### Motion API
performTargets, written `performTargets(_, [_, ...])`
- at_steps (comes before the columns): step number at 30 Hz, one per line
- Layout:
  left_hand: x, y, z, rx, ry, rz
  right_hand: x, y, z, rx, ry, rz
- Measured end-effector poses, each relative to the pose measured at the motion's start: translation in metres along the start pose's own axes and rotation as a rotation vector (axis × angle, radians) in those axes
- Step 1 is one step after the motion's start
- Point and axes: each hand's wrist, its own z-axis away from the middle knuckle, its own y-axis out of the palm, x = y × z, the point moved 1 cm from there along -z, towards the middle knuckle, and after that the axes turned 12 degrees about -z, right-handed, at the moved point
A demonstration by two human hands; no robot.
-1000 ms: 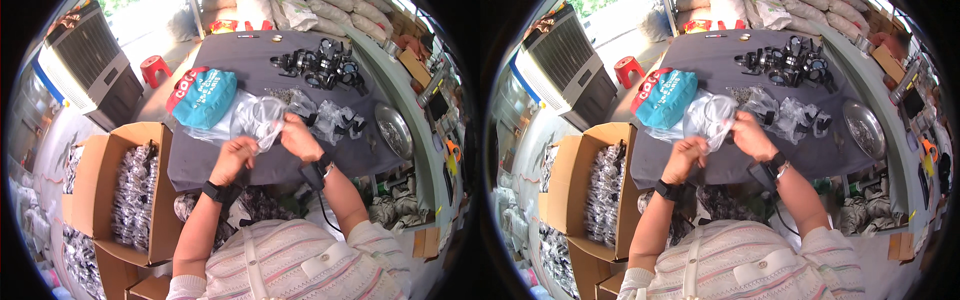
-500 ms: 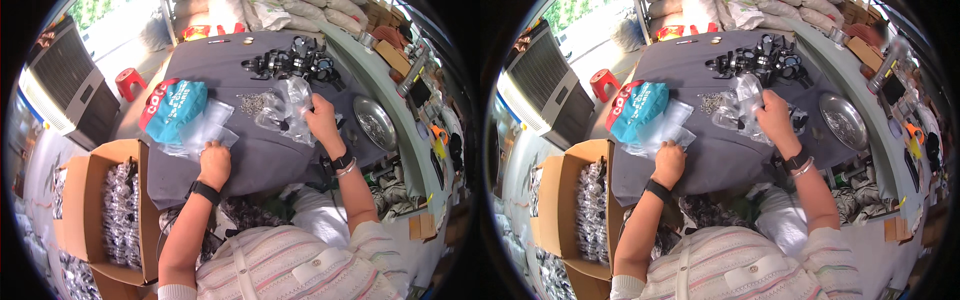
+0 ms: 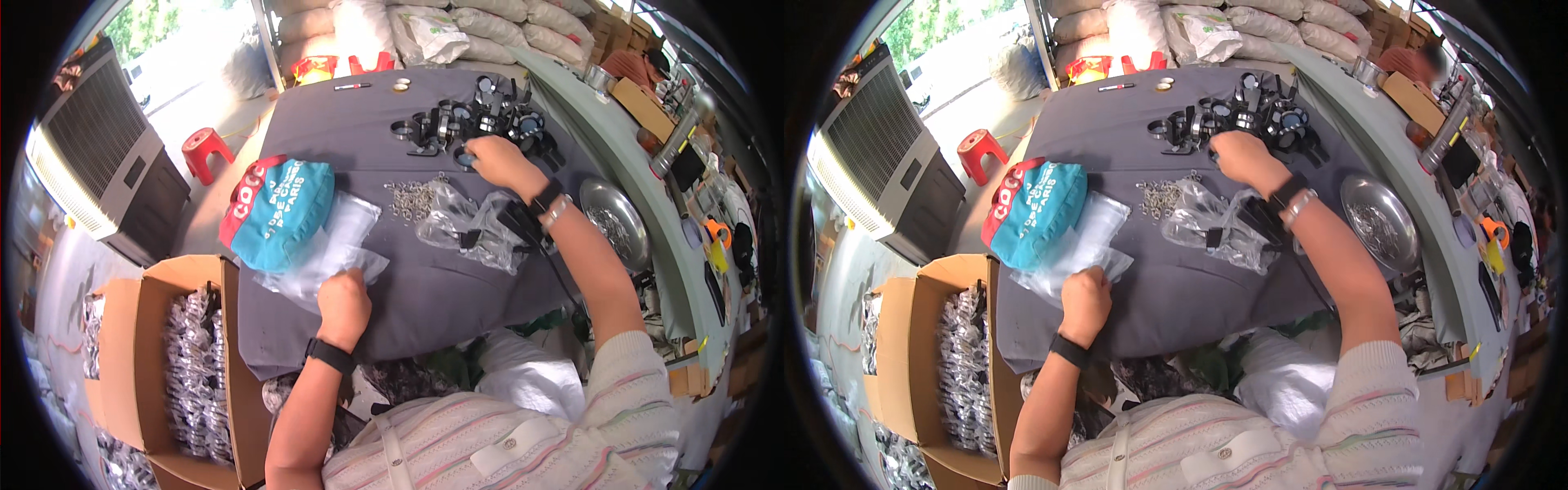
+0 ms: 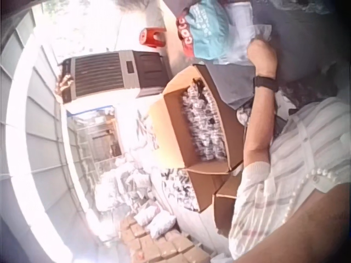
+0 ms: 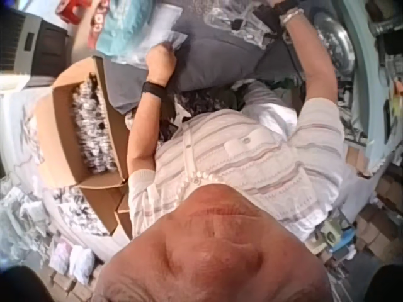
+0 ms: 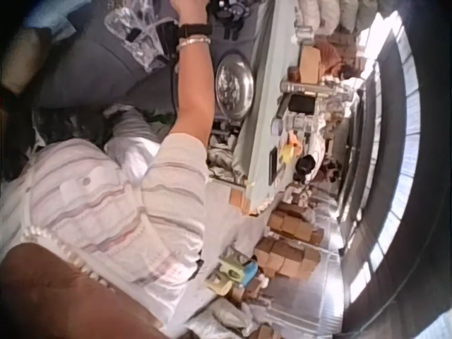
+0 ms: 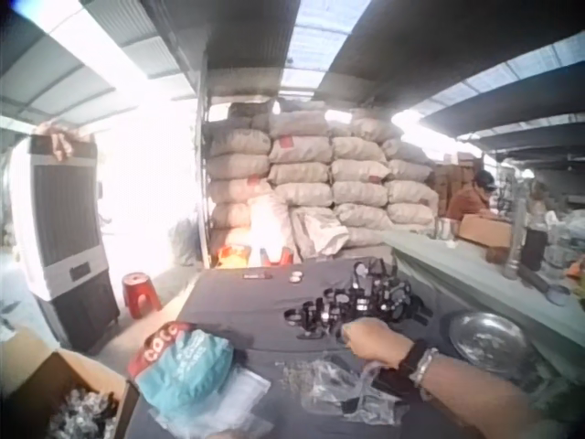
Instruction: Packing small mechanical or plastic components into plastic bags and placing them into cardboard boxes.
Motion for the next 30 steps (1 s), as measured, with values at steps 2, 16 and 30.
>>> performTargets(2, [0.011,0.003,0.0,0.046,-0.064,0.101,-0.009,0.012,-0.041,0.081,-0.093,-0.15])
performTargets(16, [0.019,0.003,0.001,0.035,-0.114,0.264,-0.037,0.018,-0.099,-0.2,0.199,-0.415])
performTargets(30, [0.009,-0.015,0.01,-0.014,-0.277,0.469,0.12,0.041,0.107,0.694,-0.511,-0.451])
